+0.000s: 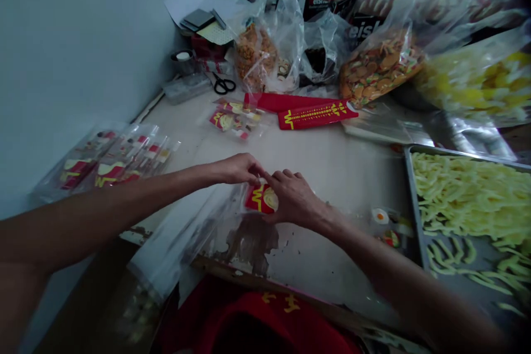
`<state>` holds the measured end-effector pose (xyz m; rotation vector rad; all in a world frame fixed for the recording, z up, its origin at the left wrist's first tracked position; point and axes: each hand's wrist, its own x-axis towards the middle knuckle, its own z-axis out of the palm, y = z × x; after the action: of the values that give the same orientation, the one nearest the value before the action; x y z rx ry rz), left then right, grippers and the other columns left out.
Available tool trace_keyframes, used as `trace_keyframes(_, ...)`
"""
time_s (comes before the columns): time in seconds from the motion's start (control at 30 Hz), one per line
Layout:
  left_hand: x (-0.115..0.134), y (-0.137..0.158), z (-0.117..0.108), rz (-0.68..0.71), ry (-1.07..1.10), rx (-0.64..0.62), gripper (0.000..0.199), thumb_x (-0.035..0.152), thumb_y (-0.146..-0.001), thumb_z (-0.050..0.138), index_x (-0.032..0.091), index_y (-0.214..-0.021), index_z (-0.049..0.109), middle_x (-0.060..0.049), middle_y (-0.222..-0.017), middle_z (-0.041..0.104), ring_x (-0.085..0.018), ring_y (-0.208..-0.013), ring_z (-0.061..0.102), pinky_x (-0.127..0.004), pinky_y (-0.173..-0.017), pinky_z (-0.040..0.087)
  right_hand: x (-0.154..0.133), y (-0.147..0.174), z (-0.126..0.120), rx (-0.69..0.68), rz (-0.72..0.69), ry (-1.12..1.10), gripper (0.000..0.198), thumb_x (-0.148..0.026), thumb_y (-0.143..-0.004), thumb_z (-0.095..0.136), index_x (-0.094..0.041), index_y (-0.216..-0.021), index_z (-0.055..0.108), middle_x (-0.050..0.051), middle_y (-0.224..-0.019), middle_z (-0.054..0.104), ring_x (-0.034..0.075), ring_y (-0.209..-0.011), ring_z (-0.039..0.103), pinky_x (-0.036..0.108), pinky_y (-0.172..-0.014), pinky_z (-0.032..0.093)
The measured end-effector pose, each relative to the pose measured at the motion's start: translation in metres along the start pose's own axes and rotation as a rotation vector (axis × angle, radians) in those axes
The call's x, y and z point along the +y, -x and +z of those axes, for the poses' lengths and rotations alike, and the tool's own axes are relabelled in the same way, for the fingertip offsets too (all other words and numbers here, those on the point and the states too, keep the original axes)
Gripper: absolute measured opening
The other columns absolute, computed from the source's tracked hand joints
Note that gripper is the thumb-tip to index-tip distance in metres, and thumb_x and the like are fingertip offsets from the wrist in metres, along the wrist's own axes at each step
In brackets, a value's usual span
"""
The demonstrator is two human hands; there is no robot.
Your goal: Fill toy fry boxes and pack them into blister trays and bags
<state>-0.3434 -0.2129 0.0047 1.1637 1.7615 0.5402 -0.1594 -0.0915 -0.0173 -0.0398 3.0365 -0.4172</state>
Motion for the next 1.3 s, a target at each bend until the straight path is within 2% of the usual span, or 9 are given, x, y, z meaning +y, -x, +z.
trace_keyframes(0.13,-0.001,0.022,0.024,0.148,-0.579,0.565,0.034,0.012,-0.084,0.058,0.016,-0.115,0.072,-0.010,-0.110,0.071,-0.025,-0.108,0.062,-0.038,-0.096,0.048,-0.024,0.005,0.016,0.094,0.245,0.063,0.109,-0.064,-0.072,0.077,-0.003,-0.151,0.034,0.026,-0.134,0.055,0.038,-0.118,0.050,0.048,-0.093,0.039)
trace_keyframes(0.23,-0.007,0.044,0.061,0.192,-0.635,0.772,0.033,0.019,-0.085,0.060,0.016,-0.117,0.068,-0.011,-0.113,0.066,-0.026,-0.109,0.058,-0.039,-0.099,0.047,-0.036,0.015,0.008,0.092,0.372,0.155,0.114,-0.060,-0.063,0.086,-0.002,-0.147,0.038,0.030,-0.140,0.048,0.041,-0.124,0.045,0.051,-0.098,0.037)
trace_keyframes(0.37,-0.012,0.047,0.101,0.102,-0.625,0.753,0.047,0.034,-0.078,0.068,0.012,-0.119,0.065,-0.013,-0.114,0.061,-0.029,-0.106,0.055,-0.042,-0.097,0.048,-0.039,0.019,-0.015,-0.099,0.498,0.183,0.087,-0.049,-0.058,0.092,-0.009,-0.127,0.056,0.021,-0.121,0.060,0.035,-0.111,0.053,0.047,-0.089,0.043)
trace_keyframes(0.53,-0.002,0.037,0.103,-0.095,-0.766,0.709,0.027,0.019,-0.081,0.059,0.011,-0.106,0.066,-0.015,-0.109,0.061,-0.029,-0.106,0.056,-0.040,-0.093,0.049,-0.028,0.035,-0.013,-0.212,0.580,0.147,0.088,-0.046,-0.052,0.094,-0.014,-0.125,0.056,0.017,-0.120,0.061,0.034,-0.111,0.054,0.044,-0.086,0.045)
trace_keyframes(0.77,0.019,0.041,0.102,-0.079,-0.792,0.530,0.026,0.010,-0.093,0.045,0.012,-0.106,0.068,-0.014,-0.097,0.070,-0.023,-0.083,0.067,-0.032,-0.071,0.049,-0.039,0.070,0.030,0.147,0.523,0.042,0.084,-0.047,-0.062,0.083,-0.009,-0.131,0.053,0.019,-0.116,0.061,0.035,-0.105,0.054,0.044,-0.086,0.046)
trace_keyframes(0.97,0.029,0.056,0.128,0.099,-0.507,0.759,0.015,0.015,-0.089,0.055,0.018,-0.087,0.069,-0.007,-0.087,0.072,-0.019,-0.081,0.066,-0.029,-0.075,0.049,-0.059,0.065,0.023,0.364,0.456,-0.059,0.089,-0.042,-0.064,0.084,-0.010,-0.139,0.050,0.021,-0.118,0.061,0.036,-0.105,0.052,0.047,-0.088,0.046)
trace_keyframes(1.1,0.022,0.061,0.120,-0.074,-0.203,0.924,0.009,0.020,-0.083,0.061,0.020,-0.081,0.070,-0.001,-0.078,0.073,-0.015,-0.069,0.064,-0.025,-0.069,0.048,-0.041,0.073,0.023,0.487,0.535,-0.618,0.102,-0.056,-0.062,0.085,-0.013,-0.145,0.046,0.021,-0.129,0.057,0.032,-0.106,0.056,0.044,-0.084,0.049)
trace_keyframes(1.23,0.015,0.055,0.111,-0.069,-0.117,0.876,0.009,0.019,-0.081,0.060,0.020,-0.079,0.070,0.000,-0.075,0.072,-0.015,-0.068,0.064,-0.026,-0.068,0.047,-0.023,0.081,0.038,0.236,0.635,-1.620,0.063,-0.060,-0.070,0.079,-0.015,-0.113,0.069,0.008,-0.091,0.068,0.010,-0.060,0.050,0.024,-0.053,0.037)
trace_keyframes(1.3,0.016,0.051,0.111,-0.052,-0.123,0.897,0.010,0.018,-0.081,0.059,0.020,-0.079,0.069,-0.001,-0.075,0.072,-0.015,-0.067,0.064,-0.026,-0.068,0.048,-0.023,0.078,0.046,0.238,0.638,-1.860,0.049,-0.053,-0.063,0.086,-0.014,-0.090,0.073,0.004,-0.078,0.068,0.005,-0.049,0.041,0.021,-0.046,0.025)
